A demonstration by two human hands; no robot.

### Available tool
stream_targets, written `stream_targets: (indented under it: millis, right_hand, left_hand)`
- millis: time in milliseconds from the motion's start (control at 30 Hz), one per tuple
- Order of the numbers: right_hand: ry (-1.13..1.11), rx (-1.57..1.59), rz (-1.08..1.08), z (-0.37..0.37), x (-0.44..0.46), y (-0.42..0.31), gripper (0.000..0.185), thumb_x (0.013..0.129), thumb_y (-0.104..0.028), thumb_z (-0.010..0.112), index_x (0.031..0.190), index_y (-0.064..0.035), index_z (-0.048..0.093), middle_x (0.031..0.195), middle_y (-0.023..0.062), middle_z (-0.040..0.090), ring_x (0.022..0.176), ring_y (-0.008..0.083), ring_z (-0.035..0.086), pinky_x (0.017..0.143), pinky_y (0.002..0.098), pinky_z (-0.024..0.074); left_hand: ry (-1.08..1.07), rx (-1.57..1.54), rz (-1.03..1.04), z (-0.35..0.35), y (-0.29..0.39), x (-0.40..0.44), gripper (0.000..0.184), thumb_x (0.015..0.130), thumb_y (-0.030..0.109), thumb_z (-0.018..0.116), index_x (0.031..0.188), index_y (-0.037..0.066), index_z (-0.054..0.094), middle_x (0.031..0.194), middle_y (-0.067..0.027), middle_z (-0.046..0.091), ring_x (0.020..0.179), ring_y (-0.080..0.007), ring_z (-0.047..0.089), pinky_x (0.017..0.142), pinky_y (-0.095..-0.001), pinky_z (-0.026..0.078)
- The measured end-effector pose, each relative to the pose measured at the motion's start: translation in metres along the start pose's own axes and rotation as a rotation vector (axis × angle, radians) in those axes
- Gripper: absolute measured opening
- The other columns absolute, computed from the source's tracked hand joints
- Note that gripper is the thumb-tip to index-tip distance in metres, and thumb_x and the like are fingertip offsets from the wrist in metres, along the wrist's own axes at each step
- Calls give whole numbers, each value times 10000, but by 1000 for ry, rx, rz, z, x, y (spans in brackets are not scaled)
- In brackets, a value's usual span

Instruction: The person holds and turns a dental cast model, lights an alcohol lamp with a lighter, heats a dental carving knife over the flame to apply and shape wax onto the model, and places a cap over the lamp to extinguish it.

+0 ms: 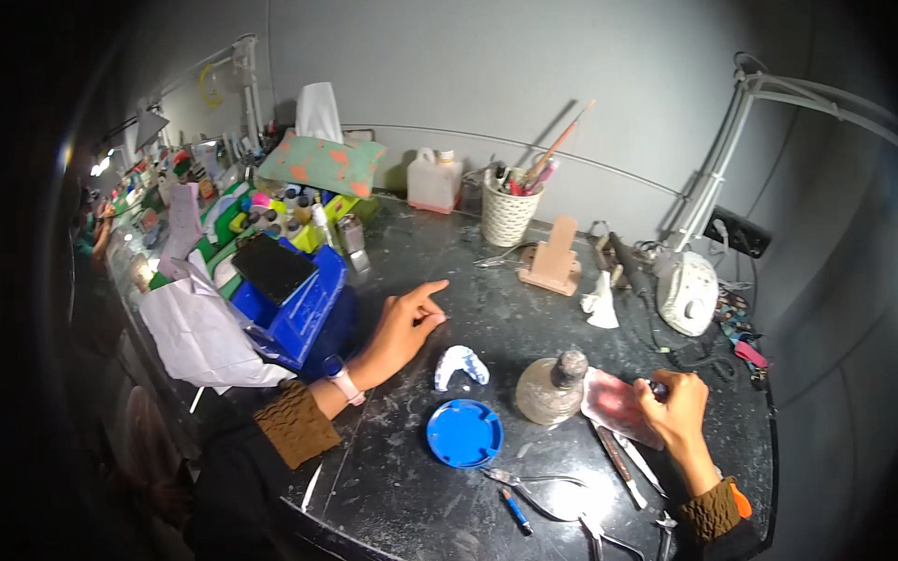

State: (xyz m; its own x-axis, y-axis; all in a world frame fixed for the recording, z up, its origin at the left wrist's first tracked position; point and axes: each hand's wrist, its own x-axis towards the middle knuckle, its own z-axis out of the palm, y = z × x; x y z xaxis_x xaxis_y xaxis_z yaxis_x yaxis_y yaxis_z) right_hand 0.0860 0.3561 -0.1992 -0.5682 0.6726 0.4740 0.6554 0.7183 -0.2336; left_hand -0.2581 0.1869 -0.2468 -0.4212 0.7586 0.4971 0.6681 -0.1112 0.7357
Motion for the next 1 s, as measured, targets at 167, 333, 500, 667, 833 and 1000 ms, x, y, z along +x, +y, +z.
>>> stream_targets:
  millis: [167,333,500,667,833,1000]
  right_hand:
    - [80,16,-29,-4,1,-7,411,718,-375,594,602,19,596,486,194,481,470,363,522,503,425,401]
    - [101,4,57,5,1,-4,396,721,-360,617,646,28,633,528,220,520,512,385,551,524,447,419]
    - [98,-25,14,7,0,1,382,684,-325,610,545,19,519,480,184,453,452,344,495,469,411,360]
    - [27,-14,31,3,2,-3,387,658,-328,613,543,23,497,488,183,455,457,349,490,473,404,364]
    - [-13,15,42,7,3,-4,385,643,-320,614,541,27,483,500,185,454,455,349,476,470,396,359]
    - [-59,18,68,3,4,-8,376,638,-317,615,540,21,480,503,179,460,459,352,479,471,396,363]
  left_hand:
    - [13,71,57,-2,-7,10,463,781,-95,620,1225,8,538,771,-148,668,715,-208,662,661,-302,514]
    - [126,162,129,16,-61,76,394,762,-82,594,1141,21,570,743,-127,665,679,-266,648,642,-343,498]
    - [187,84,47,41,-108,137,334,793,-23,625,1123,-4,573,772,-138,677,717,-273,665,652,-346,508]
    - [182,204,65,41,-116,158,283,788,70,687,1043,-32,618,849,-154,653,744,-277,648,665,-342,487]
    - [24,248,149,43,-119,173,334,755,171,741,1008,-25,648,942,-170,579,847,-312,585,769,-380,455]
    - [28,294,114,46,-129,186,158,770,127,702,827,-15,665,890,-173,623,859,-329,603,764,-396,462]
